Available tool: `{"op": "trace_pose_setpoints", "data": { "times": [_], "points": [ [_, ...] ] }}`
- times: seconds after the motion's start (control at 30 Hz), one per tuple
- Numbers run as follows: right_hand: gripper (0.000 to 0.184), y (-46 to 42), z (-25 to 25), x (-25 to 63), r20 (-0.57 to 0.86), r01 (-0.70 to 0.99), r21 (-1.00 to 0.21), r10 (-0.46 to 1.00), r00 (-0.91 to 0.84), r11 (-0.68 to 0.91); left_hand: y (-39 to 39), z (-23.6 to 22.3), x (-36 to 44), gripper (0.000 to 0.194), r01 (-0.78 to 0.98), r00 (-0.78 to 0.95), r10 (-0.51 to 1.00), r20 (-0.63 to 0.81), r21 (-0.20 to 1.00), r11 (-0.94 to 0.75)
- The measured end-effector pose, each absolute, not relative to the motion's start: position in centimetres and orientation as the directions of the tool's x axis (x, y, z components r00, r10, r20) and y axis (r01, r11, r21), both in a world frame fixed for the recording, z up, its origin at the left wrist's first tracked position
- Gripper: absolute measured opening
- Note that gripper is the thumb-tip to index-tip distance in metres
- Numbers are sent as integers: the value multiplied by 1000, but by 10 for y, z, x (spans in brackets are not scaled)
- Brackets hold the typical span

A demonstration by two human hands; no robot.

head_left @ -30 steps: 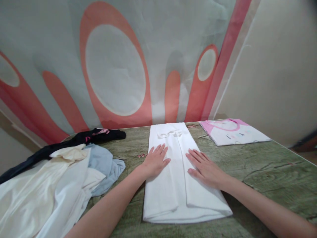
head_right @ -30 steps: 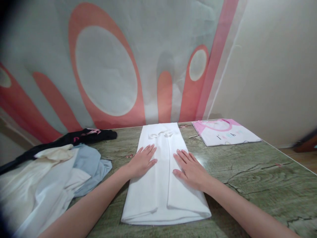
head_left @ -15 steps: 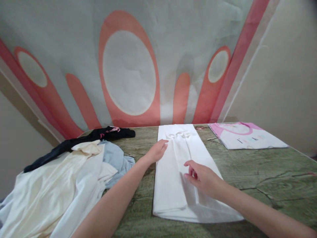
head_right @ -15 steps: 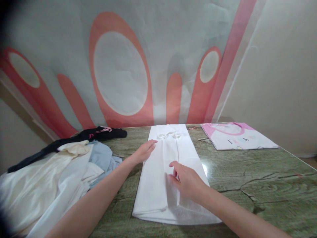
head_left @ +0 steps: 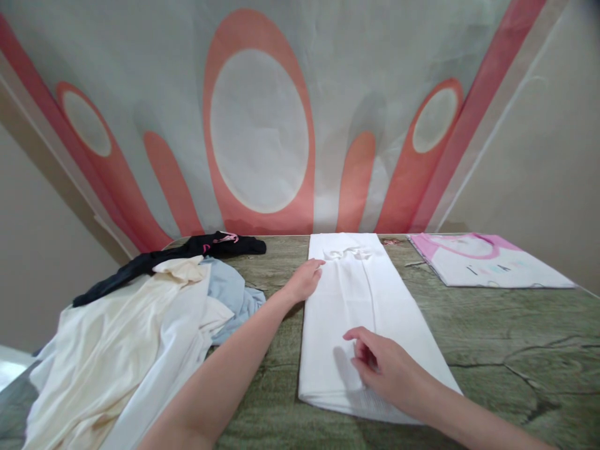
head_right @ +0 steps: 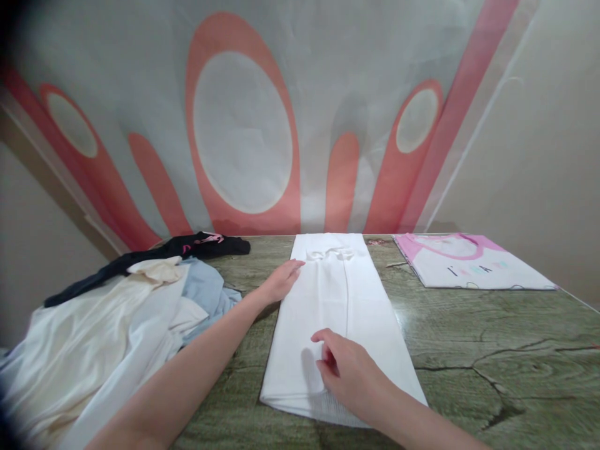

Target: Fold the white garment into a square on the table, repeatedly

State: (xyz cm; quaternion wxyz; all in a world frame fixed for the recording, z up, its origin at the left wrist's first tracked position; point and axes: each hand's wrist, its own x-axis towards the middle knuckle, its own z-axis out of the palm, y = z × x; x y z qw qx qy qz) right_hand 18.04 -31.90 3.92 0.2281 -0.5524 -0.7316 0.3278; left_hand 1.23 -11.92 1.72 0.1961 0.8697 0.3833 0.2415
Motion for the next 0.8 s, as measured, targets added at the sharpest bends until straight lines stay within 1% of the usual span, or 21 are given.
{"op": "trace_pose_setpoints", "data": {
  "times": [0.07, 0.13, 0.27, 0.4, 0.47, 0.63, 0.7, 0.8],
  "points": [
    [26, -318, 37, 180, -4, 645, -745, 966, -257, 169, -120, 15, 13, 35, 573, 600, 756, 261, 519, -634],
    [28, -318, 34, 179, 21, 635, -753, 972, -235, 170, -120, 13, 13, 35, 574, 613, 749, 250, 511, -640],
    [36, -318, 32, 174, 65, 587, -780, 961, -269, 217, -121, 13, 14, 36, 580, 632, 740, 230, 492, -649],
    [36, -318, 35, 175, 104, 539, -803, 950, -294, 255, -124, 16, 14, 37, 590, 644, 734, 217, 471, -656],
    [34, -318, 40, 179, 118, 519, -812, 946, -301, 267, -128, 19, 15, 39, 601, 662, 721, 205, 430, -674],
    [32, -317, 52, 190, 136, 505, -812, 936, -325, 293, -147, 27, 22, 45, 597, 757, 640, 132, 259, -759],
    [31, -316, 52, 192, 108, 514, -809, 931, -348, 286, -154, 28, 25, 47, 588, 779, 620, 96, 232, -775],
    [31, -316, 48, 191, 61, 538, -797, 923, -380, 274, -160, 29, 27, 50, 586, 790, 611, 58, 225, -778]
  ]
}}
